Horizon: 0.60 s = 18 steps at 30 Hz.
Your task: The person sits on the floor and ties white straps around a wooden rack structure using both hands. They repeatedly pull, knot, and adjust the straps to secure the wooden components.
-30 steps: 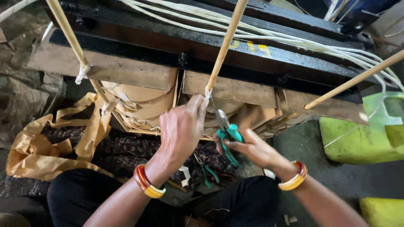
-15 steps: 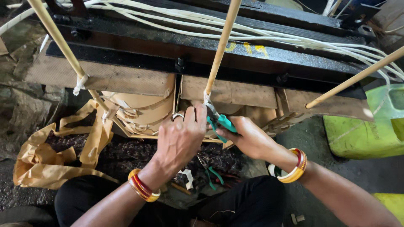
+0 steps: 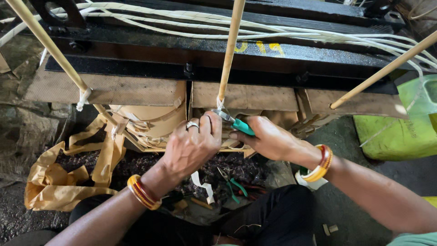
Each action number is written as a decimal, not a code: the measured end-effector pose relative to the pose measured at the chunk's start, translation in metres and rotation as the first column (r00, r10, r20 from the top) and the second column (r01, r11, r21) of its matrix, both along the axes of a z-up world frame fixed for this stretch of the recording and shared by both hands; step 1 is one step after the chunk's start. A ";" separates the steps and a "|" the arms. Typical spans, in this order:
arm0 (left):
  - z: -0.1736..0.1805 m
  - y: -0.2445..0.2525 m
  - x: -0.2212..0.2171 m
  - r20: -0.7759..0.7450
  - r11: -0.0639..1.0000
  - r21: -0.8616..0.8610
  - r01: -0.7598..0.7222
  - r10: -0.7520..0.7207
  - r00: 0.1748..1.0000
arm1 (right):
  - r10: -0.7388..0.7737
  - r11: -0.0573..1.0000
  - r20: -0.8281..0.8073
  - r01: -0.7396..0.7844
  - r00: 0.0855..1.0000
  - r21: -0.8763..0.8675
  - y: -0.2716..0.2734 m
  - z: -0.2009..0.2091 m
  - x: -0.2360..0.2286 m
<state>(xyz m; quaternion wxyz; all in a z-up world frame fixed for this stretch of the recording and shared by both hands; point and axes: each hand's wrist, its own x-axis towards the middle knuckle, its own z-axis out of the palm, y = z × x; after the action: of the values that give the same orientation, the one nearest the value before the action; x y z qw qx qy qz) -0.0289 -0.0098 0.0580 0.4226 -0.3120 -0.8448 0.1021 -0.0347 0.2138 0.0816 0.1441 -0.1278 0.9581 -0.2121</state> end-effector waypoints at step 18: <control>-0.078 0.010 0.110 -0.125 -0.224 0.745 -0.628 -0.972 0.199 | 0.193 0.708 -0.264 -0.320 0.945 -0.629 0.012 -0.181 0.109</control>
<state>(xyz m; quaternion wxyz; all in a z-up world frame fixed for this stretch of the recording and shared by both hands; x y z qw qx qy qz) 0.0810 0.0002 -0.0197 -0.0931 -0.0973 -0.4521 -0.8818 0.0738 0.2253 -0.0999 0.0310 -0.3214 0.8010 -0.5041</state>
